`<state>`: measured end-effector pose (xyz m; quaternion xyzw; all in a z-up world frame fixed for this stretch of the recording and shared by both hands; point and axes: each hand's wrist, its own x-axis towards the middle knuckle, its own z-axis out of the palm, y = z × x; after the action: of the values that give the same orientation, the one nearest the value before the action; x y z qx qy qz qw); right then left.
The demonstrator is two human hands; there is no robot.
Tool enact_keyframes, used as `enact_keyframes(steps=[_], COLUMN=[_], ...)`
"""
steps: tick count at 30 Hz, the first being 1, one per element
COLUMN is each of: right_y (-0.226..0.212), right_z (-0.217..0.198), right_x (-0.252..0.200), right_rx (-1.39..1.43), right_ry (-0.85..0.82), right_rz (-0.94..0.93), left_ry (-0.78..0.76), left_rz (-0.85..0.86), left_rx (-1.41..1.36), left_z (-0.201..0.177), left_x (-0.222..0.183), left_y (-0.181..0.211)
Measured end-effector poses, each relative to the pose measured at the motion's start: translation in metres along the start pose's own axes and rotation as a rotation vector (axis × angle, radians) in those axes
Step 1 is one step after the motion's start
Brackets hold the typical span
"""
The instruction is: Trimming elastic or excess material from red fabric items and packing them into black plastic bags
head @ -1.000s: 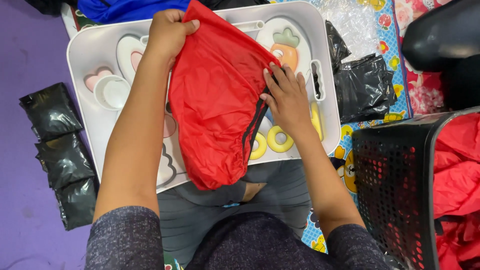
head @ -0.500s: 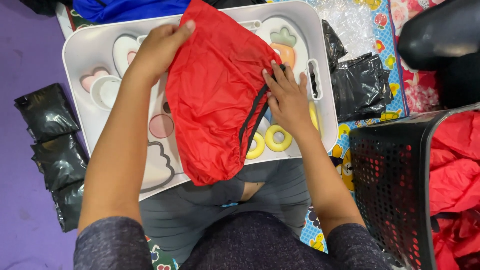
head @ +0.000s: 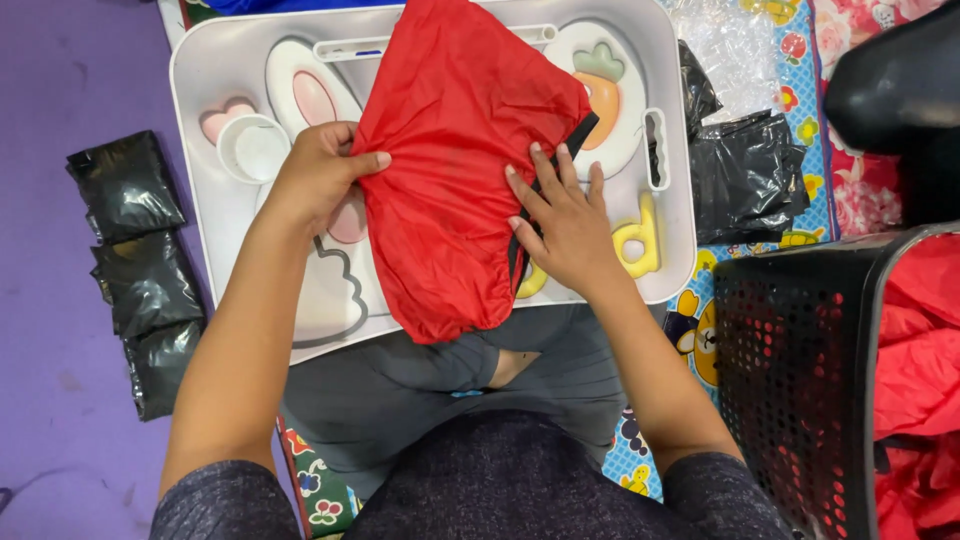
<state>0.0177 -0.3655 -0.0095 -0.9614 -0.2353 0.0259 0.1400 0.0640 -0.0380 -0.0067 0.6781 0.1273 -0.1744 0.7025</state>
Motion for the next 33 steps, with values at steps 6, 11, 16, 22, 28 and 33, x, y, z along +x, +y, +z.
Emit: enact_keyframes(steps=[6,11,16,22,28,33], right_y=[-0.003,-0.005,-0.004,-0.038,-0.045,-0.047], right_z=[-0.001,-0.003,-0.001,0.006,0.015,0.022], right_x=[0.001,0.000,-0.013,-0.050,-0.058,-0.060], right_rx=[-0.016,-0.015,0.029,0.117,-0.081,-0.103], right_ry=[-0.033,-0.069,0.055,0.107,0.130,0.177], right_rz=[0.056,0.070,-0.038,-0.480,-0.478,-0.454], left_ry=[0.079,0.030,0.087,0.162,0.232,0.040], left_rz=[-0.004,-0.034,-0.013,0.052,0.289,1.087], left_rx=[-0.011,0.079,0.029,0.053,0.145,1.005], left_z=[0.012,0.000,0.006,0.007,0.009,-0.003], left_x=[-0.041,-0.053,-0.057,-0.054,-0.079,-0.111], left_y=[0.017,-0.009,-0.011,-0.014,-0.018,-0.023])
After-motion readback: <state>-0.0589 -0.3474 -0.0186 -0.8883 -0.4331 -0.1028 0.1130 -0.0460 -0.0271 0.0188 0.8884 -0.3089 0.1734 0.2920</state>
